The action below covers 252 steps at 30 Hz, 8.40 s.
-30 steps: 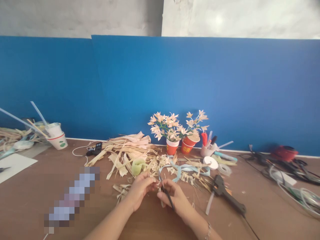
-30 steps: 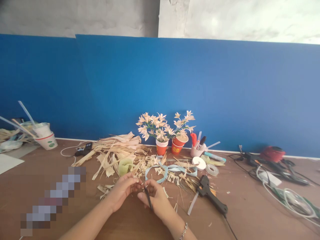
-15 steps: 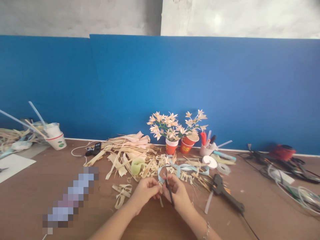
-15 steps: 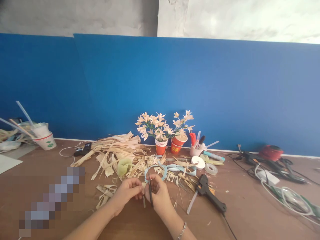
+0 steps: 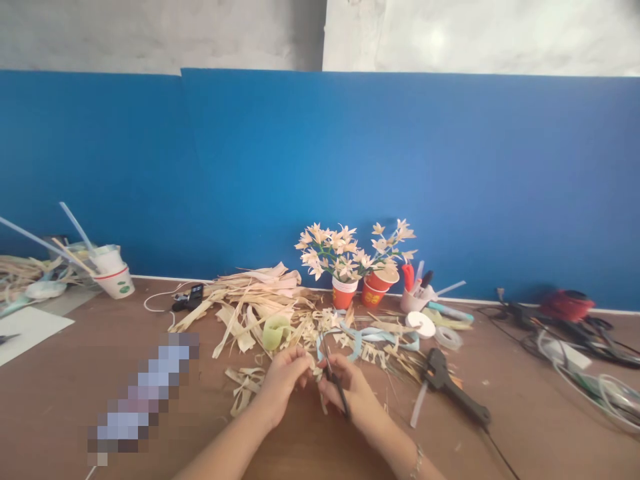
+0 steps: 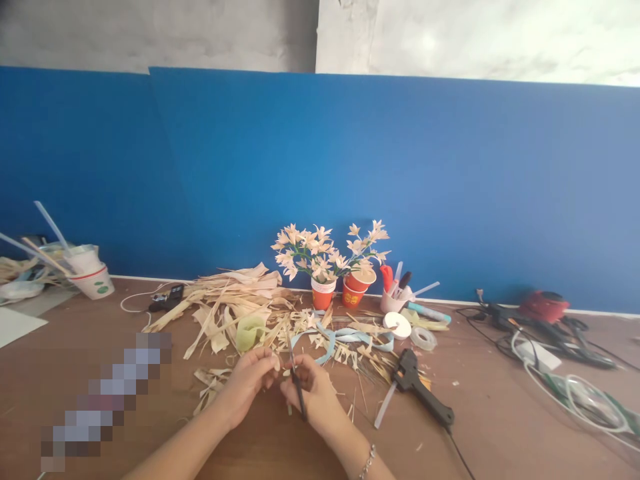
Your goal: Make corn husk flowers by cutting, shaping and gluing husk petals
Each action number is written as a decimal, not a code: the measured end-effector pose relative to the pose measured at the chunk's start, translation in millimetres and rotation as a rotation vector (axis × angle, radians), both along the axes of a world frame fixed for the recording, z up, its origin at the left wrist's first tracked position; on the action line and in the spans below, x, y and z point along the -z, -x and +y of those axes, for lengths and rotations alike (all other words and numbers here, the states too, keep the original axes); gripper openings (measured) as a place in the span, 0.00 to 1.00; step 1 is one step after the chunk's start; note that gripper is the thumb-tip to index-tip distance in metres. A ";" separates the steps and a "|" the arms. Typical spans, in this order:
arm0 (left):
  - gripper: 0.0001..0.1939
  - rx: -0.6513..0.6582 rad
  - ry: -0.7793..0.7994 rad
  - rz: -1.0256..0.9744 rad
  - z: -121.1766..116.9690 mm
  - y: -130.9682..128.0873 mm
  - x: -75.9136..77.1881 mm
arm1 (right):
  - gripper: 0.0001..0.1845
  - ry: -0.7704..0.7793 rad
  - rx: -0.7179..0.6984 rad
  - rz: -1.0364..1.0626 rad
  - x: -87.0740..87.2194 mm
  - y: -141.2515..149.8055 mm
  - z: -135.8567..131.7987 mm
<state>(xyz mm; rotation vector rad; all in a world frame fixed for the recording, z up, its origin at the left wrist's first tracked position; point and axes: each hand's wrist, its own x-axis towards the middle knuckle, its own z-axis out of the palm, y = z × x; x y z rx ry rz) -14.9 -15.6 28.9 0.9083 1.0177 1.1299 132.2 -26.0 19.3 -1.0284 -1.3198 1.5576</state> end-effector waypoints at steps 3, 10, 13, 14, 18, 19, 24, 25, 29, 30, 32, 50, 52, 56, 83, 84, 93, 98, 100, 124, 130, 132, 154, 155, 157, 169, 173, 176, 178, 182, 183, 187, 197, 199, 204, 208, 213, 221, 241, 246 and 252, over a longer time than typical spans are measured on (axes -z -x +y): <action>0.05 -0.087 -0.057 -0.040 1.1 1.4 -0.4 | 0.21 -0.045 -0.082 -0.022 5.1 2.4 -3.3; 0.05 -0.122 -0.083 -0.113 0.9 0.6 0.4 | 0.23 -0.034 -0.167 -0.028 12.1 3.5 -5.2; 0.05 -0.109 -0.085 -0.123 0.7 -0.2 0.6 | 0.24 -0.026 -0.170 -0.013 11.1 3.5 -4.7; 0.05 -0.104 -0.085 -0.125 0.6 -0.5 0.5 | 0.24 -0.025 -0.173 -0.007 10.9 3.5 -4.5; 0.05 -0.091 -0.082 -0.145 -0.3 -1.3 0.8 | 0.23 -0.022 -0.171 0.005 10.9 3.4 -3.8; 0.05 -0.088 -0.077 -0.154 -0.6 -1.4 1.1 | 0.23 -0.020 -0.167 0.007 11.1 3.4 -3.7; 0.07 -0.070 -0.048 -0.183 -1.6 -1.5 2.8 | 0.24 -0.013 -0.148 0.025 13.2 4.0 -2.6; 0.07 -0.069 -0.042 -0.186 -1.5 -1.4 2.9 | 0.24 -0.012 -0.147 0.025 13.8 4.0 -2.3; 0.07 -0.059 -0.022 -0.200 -1.1 -1.2 2.0 | 0.24 -0.009 -0.139 0.007 17.4 3.9 -1.1; 0.07 -0.061 -0.016 -0.201 -1.0 -1.2 1.6 | 0.24 -0.010 -0.135 0.003 18.2 3.8 -1.0; 0.07 -0.069 -0.006 -0.203 -0.7 -1.4 0.7 | 0.24 -0.008 -0.128 0.001 19.0 3.8 -1.0; 0.06 -0.040 0.032 -0.248 1.5 1.7 2.8 | 0.22 0.014 -0.143 -0.005 14.7 1.9 -1.3; 0.06 -0.039 0.041 -0.256 2.4 2.7 3.7 | 0.22 0.017 -0.144 -0.017 14.9 1.3 -0.6; 0.07 -0.034 0.077 -0.236 4.3 5.6 3.4 | 0.23 0.024 -0.148 -0.030 11.3 0.9 -0.1; 0.08 0.120 0.158 -0.185 10.1 21.5 -1.2 | 0.21 0.038 -0.202 -0.145 -2.0 -5.9 -1.3; 0.08 0.126 0.161 -0.185 10.2 22.0 -1.3 | 0.20 0.040 -0.206 -0.149 -2.4 -6.3 -1.2; 0.08 0.163 0.179 -0.195 12.1 25.4 1.1 | 0.21 0.040 -0.232 -0.159 -0.5 -8.6 1.6; 0.09 0.169 0.191 -0.192 12.1 25.7 -0.2 | 0.19 0.026 -0.236 -0.176 2.0 -10.5 2.7; 0.09 0.172 0.192 -0.187 12.1 25.9 -0.5 | 0.19 0.025 -0.237 -0.191 2.6 -11.3 3.1; 0.10 0.223 0.039 0.102 -3.5 0.5 -3.4 | 0.24 -0.080 0.134 0.047 1.9 -4.9 6.7; 0.09 0.193 0.021 -0.007 -3.8 -2.4 2.0 | 0.26 -0.032 0.190 0.104 -13.2 -2.7 3.8; 0.09 0.168 0.007 -0.028 -3.9 -2.6 3.4 | 0.27 -0.039 0.184 0.110 -12.5 -1.8 3.9; 0.09 -0.051 0.014 -0.259 -3.4 -1.5 -3.5 | 0.26 -0.025 -0.164 -0.059 -3.7 0.2 -2.7; 0.09 -0.053 0.018 -0.266 -3.6 -1.6 -3.7 | 0.26 -0.025 -0.166 -0.053 -3.4 0.1 -2.7; 0.09 -0.049 0.024 -0.279 -4.0 -1.6 -4.0 | 0.26 -0.025 -0.177 -0.043 -4.3 -0.4 -2.9; 0.09 -0.058 0.043 -0.302 -4.3 -1.3 -5.8 | 0.25 -0.008 -0.163 -0.056 -4.7 -0.2 -2.4; 0.09 -0.077 0.044 -0.315 -4.1 -1.3 -5.5 | 0.25 0.016 -0.159 -0.066 -8.2 -0.3 -4.1; 0.09 -0.077 0.048 -0.316 -3.6 -1.1 -5.5 | 0.25 0.028 -0.155 -0.062 -10.6 0.0 -4.7; 0.08 -0.070 0.046 -0.314 -3.3 -0.9 -5.5 | 0.25 0.029 -0.155 -0.064 -11.1 0.2 -4.5; 0.09 -0.069 0.040 -0.303 -2.8 0.5 -4.4 | 0.25 0.029 -0.162 -0.063 -10.7 -0.4 -4.2; 0.09 -0.068 0.038 -0.298 -2.5 1.1 -3.7 | 0.25 0.030 -0.165 -0.062 -10.3 -0.8 -4.1; 0.08 -0.030 0.029 -0.275 -0.5 4.6 -1.1 | 0.24 0.034 -0.179 -0.049 -7.3 -2.9 -3.3; 0.11 0.031 0.088 -0.266 3.3 10.0 -2.9 | 0.22 0.038 -0.191 -0.042 -1.7 -6.0 -0.5; 0.11 0.036 0.078 -0.266 4.0 10.8 -2.2 | 0.22 0.037 -0.188 -0.050 -2.2 -6.5 -1.0; 0.10 0.037 0.028 -0.233 5.0 12.3 -0.4 | 0.22 0.045 -0.177 -0.076 -5.2 -6.2 -2.3; 0.10 0.040 0.029 -0.225 4.8 12.7 -1.3 | 0.22 0.046 -0.170 -0.086 -6.5 -5.0 -2.0; 0.11 0.056 0.072 -0.229 5.5 13.9 -4.3 | 0.22 0.034 -0.183 -0.088 -6.2 -4.9 -1.9; 0.09 0.113 0.112 -0.237 6.4 18.3 -7.4 | 0.22 0.034 -0.197 -0.106 -3.3 -6.3 -0.6; 0.09 0.192 0.173 -0.132 9.4 27.5 -9.9 | 0.17 -0.005 -0.193 -0.343 -4.2 -16.4 5.6; 0.09 0.130 0.077 0.097 9.9 22.5 -6.0 | 0.15 -0.209 0.137 -0.685 -8.6 -44.8 18.2; 0.01 0.061 -0.370 0.582 2.5 15.5 9.1 | 0.10 -0.291 0.191 -1.290 -29.0 -63.0 17.4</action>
